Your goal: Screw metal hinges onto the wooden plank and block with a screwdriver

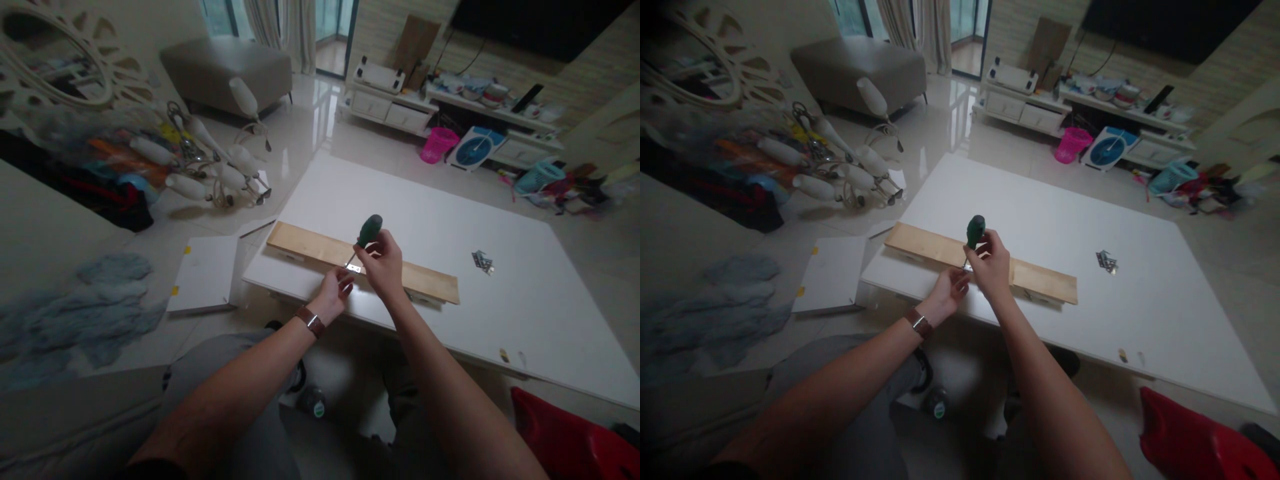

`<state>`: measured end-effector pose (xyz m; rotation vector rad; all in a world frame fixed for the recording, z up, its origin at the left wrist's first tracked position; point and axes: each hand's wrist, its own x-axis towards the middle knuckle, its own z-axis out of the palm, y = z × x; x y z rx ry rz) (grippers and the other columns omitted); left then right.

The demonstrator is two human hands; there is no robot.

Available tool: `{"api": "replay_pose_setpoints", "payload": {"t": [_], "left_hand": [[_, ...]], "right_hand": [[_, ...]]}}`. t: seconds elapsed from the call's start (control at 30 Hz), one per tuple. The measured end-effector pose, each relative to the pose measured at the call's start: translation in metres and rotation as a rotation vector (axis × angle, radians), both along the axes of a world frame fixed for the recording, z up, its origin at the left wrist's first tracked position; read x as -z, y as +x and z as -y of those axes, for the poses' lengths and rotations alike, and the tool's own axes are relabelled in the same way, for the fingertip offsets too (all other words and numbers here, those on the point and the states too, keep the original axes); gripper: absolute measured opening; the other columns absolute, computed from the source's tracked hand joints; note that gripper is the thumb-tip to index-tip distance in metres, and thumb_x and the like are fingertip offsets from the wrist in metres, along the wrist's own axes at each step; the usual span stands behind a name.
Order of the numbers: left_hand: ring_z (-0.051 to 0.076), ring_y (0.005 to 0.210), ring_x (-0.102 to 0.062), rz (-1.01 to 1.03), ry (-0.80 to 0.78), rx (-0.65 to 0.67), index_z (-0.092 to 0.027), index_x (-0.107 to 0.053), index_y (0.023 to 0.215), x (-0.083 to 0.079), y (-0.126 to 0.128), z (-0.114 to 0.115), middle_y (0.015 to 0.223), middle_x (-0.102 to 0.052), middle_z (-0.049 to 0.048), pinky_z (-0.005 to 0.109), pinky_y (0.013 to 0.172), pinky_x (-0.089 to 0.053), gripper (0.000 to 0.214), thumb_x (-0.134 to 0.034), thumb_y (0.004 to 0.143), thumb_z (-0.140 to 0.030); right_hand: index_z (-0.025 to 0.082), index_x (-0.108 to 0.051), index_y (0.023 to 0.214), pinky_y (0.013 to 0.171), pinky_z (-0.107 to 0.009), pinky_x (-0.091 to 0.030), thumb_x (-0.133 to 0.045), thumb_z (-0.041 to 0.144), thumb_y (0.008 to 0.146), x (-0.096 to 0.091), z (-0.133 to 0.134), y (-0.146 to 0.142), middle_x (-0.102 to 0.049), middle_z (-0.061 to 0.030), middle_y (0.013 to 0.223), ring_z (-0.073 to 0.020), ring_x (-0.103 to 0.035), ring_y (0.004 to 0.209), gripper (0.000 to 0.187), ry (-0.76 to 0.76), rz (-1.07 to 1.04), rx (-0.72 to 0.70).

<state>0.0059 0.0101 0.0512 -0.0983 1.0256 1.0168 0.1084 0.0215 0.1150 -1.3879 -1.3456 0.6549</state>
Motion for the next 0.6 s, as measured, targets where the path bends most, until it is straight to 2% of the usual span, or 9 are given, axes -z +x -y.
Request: {"api": "replay_pose_setpoints", "payload": {"t": [0.17,0.4,0.6], "left_hand": [[0.009,0.06,-0.06,0.009,-0.052,-0.015,-0.017,-0.06,0.073,-0.0067,0.0005,0.0,0.07,-0.063,-0.0017,0.023,0.06,-0.041,0.011,-0.061,0.08,-0.009],[0.009,0.06,-0.062,0.027,-0.039,-0.015,-0.017,-0.061,0.073,-0.0086,-0.0005,-0.0002,0.07,-0.064,-0.0014,0.021,0.06,-0.041,0.011,-0.062,0.082,-0.011],[0.009,0.06,-0.062,0.05,-0.037,-0.018,-0.017,-0.061,0.074,-0.0067,-0.0015,-0.0003,0.071,-0.065,-0.0009,0.021,0.059,-0.041,0.01,-0.061,0.083,-0.012]], "right_hand": [[0.023,-0.066,0.09,0.059,-0.032,-0.048,-0.079,0.033,0.077,0.0052,-0.0029,0.0017,-0.07,-0.0013,0.082,-0.0166,-0.061,0.068,0.021,0.017,0.052,0.065],[0.022,-0.071,0.109,0.07,-0.037,-0.056,-0.076,0.032,0.077,0.0016,-0.0014,-0.002,-0.08,-0.008,0.1,-0.0212,-0.071,0.08,0.034,-0.027,-0.064,0.02],[0.023,-0.065,0.102,0.061,-0.031,-0.053,-0.067,0.024,0.078,-0.0029,0.0016,-0.0027,-0.079,-0.0077,0.108,-0.0172,-0.065,0.076,0.024,-0.02,-0.078,-0.051]]}}
